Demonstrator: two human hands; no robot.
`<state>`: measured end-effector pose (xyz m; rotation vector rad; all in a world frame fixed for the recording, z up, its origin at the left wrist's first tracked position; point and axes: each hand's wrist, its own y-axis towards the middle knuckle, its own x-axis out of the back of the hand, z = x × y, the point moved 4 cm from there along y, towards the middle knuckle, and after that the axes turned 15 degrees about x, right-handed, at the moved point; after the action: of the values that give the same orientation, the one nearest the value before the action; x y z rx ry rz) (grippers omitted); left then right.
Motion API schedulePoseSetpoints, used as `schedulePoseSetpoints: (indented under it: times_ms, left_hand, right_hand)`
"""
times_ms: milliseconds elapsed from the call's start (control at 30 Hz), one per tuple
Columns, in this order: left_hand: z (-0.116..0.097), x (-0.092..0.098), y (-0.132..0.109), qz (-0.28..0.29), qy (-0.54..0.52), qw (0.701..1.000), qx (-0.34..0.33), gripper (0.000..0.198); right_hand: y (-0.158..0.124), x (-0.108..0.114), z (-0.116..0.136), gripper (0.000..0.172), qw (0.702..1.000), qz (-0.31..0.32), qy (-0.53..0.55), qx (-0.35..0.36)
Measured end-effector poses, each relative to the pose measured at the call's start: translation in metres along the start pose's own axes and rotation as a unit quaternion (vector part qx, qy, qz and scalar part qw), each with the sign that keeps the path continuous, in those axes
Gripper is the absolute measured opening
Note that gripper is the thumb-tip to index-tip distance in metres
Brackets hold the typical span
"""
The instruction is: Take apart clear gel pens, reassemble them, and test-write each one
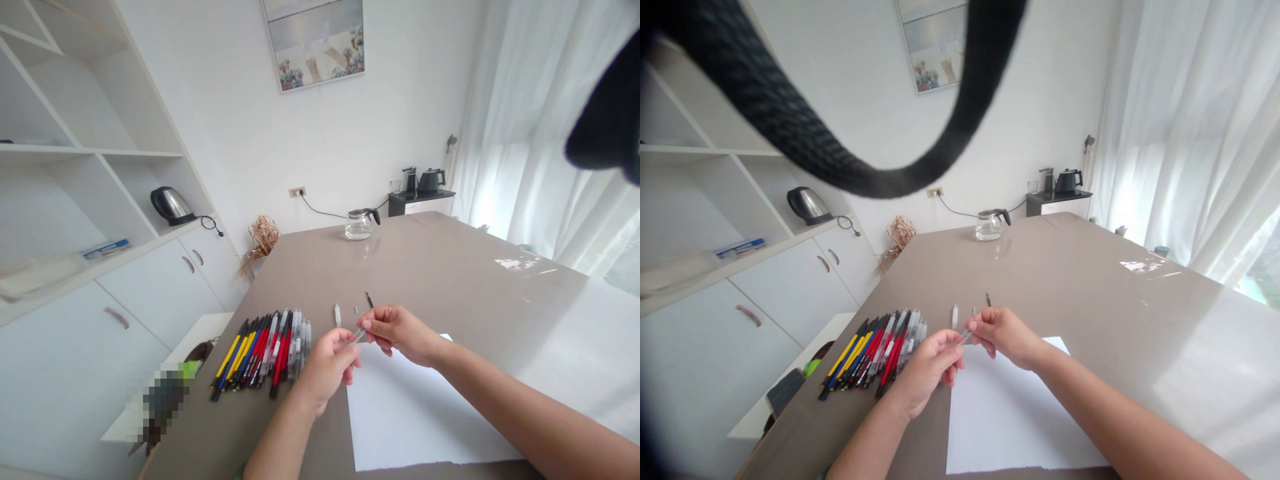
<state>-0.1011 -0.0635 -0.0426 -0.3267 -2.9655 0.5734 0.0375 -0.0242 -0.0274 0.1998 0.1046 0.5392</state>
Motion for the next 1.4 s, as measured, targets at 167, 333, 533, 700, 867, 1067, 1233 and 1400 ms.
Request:
schedulePoseSetpoints:
  times_ms: [167,333,533,700,867,1067,1233,1400]
  left_hand:
    - [-0.006,-0.004,-0.007,0.022,0.033,0.999,-0.011,0.034]
    - [-0.009,-0.008,-0.010,0.076,0.010,0.997,-0.019,0.031]
    - [0.000,-0.009,-0.005,0.082,-0.026,0.996,0.027,0.031]
    - [0.002,-0.008,-0.002,0.035,0.023,0.999,0.008,0.028]
    - [0.003,-0.006,0.000,0.009,0.025,1.000,-0.009,0.026]
    - [0.002,-0.005,0.000,-0.013,0.010,1.000,-0.006,0.025]
    - [0.001,-0.004,-0.001,-0.012,-0.009,1.000,-0.006,0.028]
    - [0.002,-0.002,-0.001,-0.013,-0.014,1.000,-0.013,0.028]
  right_hand:
    - [-0.001,-0.002,0.003,0.023,0.999,0.023,-0.024,-0.002]
    - [-0.002,-0.005,0.005,0.023,0.998,0.035,-0.061,0.004]
    - [-0.001,-0.001,-0.001,0.024,0.993,0.018,-0.112,-0.007]
    - [-0.002,-0.006,0.001,0.025,0.992,0.035,-0.120,-0.015]
    - [-0.004,-0.017,0.011,0.025,0.994,0.061,-0.085,0.027]
    - [0.004,0.001,0.008,0.023,0.997,-0.020,-0.066,0.033]
    - [0.030,0.063,0.004,0.021,0.961,-0.061,-0.267,-0.024]
    - [0.050,0.099,-0.017,0.010,0.911,-0.037,-0.383,-0.147]
